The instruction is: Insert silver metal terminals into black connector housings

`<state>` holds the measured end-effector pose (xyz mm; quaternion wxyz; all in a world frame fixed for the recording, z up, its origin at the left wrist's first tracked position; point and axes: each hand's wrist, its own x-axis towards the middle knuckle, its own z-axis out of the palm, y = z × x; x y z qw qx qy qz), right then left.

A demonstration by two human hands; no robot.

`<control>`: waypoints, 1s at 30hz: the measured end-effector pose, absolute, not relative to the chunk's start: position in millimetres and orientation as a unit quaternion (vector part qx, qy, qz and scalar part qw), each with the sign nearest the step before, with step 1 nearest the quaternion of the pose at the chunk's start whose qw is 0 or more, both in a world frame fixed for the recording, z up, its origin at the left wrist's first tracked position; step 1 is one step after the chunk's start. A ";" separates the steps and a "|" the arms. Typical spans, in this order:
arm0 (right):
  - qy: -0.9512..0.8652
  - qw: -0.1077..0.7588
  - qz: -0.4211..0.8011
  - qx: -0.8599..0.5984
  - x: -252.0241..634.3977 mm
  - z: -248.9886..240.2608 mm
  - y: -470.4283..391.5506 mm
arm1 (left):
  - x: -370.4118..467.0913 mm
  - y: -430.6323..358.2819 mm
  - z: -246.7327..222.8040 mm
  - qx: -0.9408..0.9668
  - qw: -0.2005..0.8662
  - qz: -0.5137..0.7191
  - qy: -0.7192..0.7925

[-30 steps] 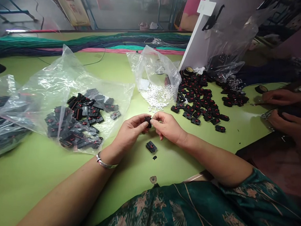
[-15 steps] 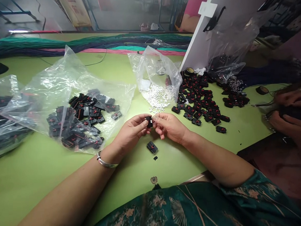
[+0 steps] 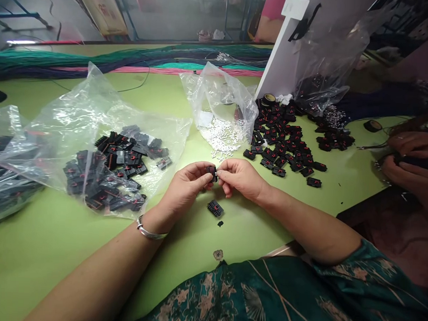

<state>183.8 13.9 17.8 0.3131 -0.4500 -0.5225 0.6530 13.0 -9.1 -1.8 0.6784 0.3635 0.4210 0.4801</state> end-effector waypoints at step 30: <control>-0.577 0.297 0.604 -0.463 182.9 22.6 13.0 | 12.8 -9.4 -6.7 0.386 0.673 0.483 0.406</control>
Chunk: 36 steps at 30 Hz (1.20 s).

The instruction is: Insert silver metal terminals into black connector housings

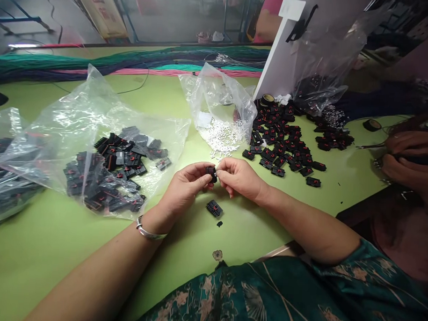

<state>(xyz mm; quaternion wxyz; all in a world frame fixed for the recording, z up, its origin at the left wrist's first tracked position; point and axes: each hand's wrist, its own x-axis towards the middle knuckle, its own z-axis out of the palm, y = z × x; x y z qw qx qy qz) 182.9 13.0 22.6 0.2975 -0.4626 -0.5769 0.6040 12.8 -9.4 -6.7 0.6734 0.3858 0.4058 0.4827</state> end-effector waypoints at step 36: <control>-0.719 0.315 0.386 -0.484 175.3 4.6 18.6 | 13.1 -4.6 -9.2 0.374 0.662 0.478 0.440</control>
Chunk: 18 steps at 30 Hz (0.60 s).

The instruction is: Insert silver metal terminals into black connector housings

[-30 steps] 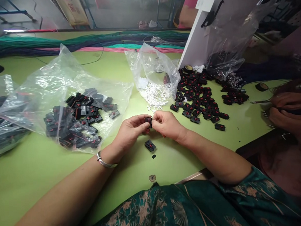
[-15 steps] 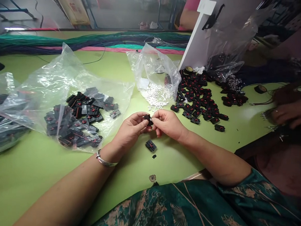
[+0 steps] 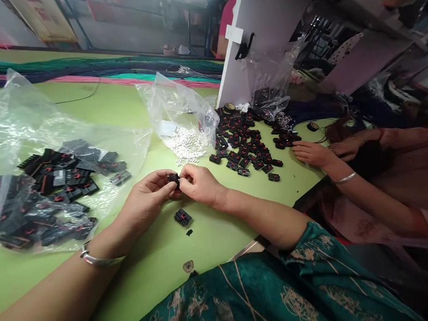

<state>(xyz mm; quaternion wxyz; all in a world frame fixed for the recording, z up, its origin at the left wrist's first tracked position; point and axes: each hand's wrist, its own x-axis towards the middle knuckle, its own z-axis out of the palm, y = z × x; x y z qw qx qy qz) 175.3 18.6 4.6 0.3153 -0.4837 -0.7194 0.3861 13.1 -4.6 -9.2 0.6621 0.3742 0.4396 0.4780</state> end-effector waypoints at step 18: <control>-0.749 0.287 0.307 -0.512 182.7 22.4 32.9 | 17.4 -11.2 -1.7 0.439 0.587 0.467 0.494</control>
